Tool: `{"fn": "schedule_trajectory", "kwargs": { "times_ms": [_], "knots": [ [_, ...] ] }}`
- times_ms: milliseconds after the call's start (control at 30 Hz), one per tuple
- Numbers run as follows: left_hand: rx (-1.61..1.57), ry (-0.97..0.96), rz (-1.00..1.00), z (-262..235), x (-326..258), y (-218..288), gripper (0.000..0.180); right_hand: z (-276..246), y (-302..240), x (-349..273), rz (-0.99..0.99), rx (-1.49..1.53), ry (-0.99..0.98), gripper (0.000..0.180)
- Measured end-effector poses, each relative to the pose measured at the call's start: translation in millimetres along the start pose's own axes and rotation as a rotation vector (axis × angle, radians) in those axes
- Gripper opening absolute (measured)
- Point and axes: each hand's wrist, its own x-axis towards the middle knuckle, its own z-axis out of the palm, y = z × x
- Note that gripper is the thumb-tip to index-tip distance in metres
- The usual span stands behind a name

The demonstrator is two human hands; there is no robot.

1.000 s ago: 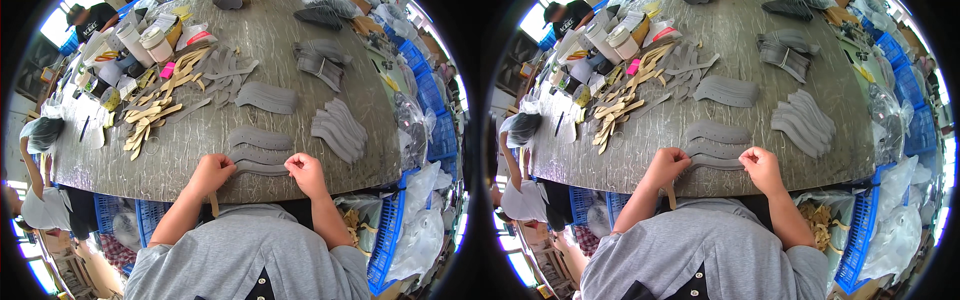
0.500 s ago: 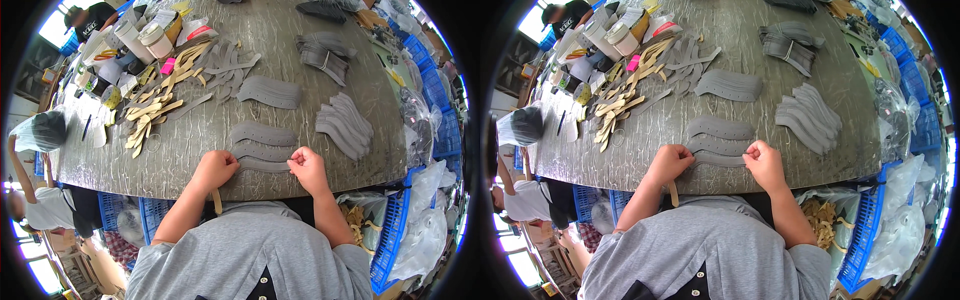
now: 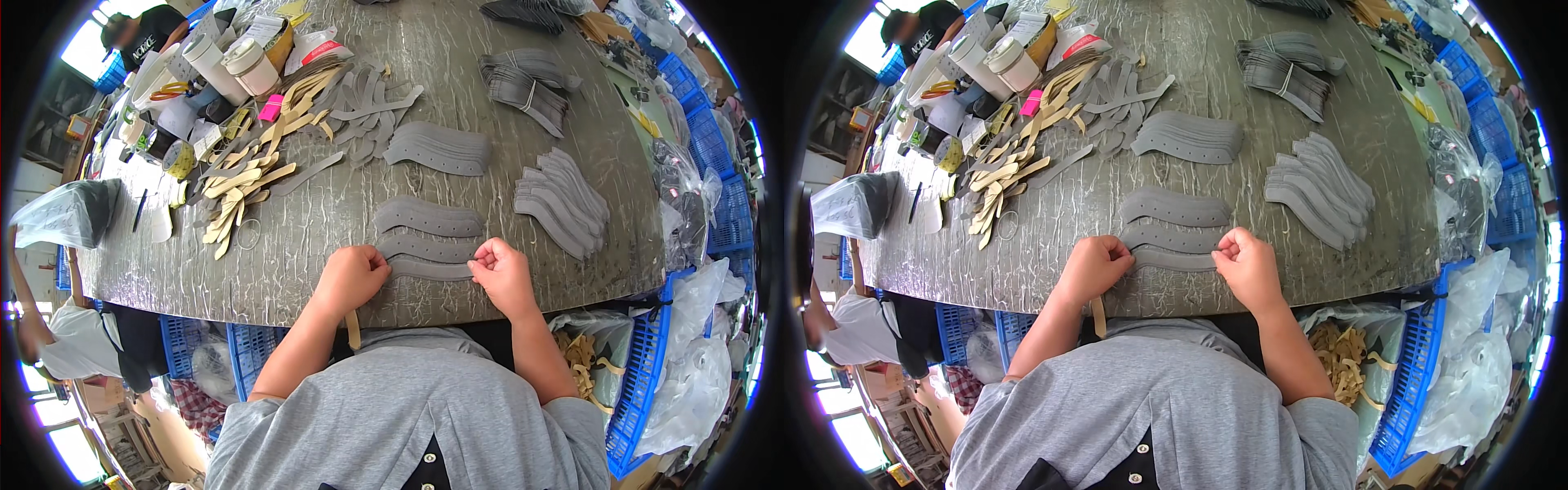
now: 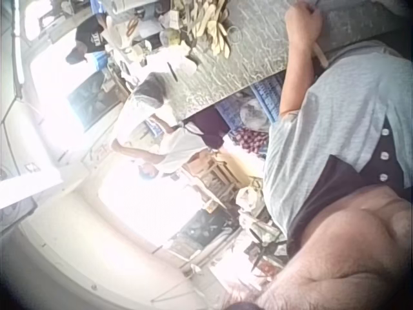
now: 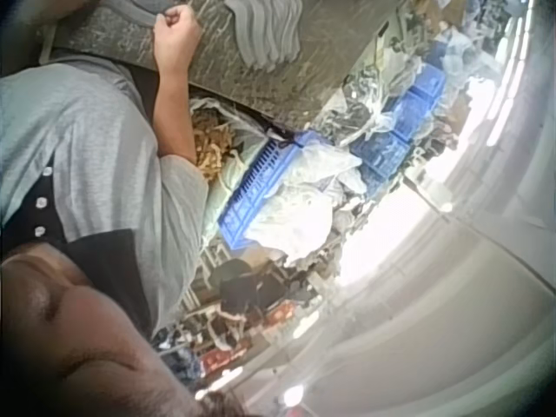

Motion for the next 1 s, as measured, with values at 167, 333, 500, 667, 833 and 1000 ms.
{"fn": "schedule_trajectory", "kwargs": {
  "times_ms": [167,333,500,667,833,1000],
  "knots": [
    [0.011,0.012,0.019,1,0,-1,0.018,1,3,-1,-0.039,-0.096,0.025,0.013],
    [0.013,-0.023,-0.006,-2,1,0,0.019,3,-15,-7,-0.182,-0.553,0.117,0.023],
    [-0.003,-0.072,-0.023,-7,2,5,0.020,1,-10,-10,-0.265,-0.665,0.175,0.028],
    [-0.020,-0.095,-0.063,-11,3,6,0.020,0,-4,-10,-0.322,-0.583,0.191,0.024],
    [0.073,-0.041,0.000,-7,2,7,0.019,-16,20,-11,-0.209,-0.044,0.261,0.008],
    [0.084,-0.029,0.017,-4,2,3,0.019,-6,4,-35,-0.530,-0.431,0.272,0.011]
  ]
}}
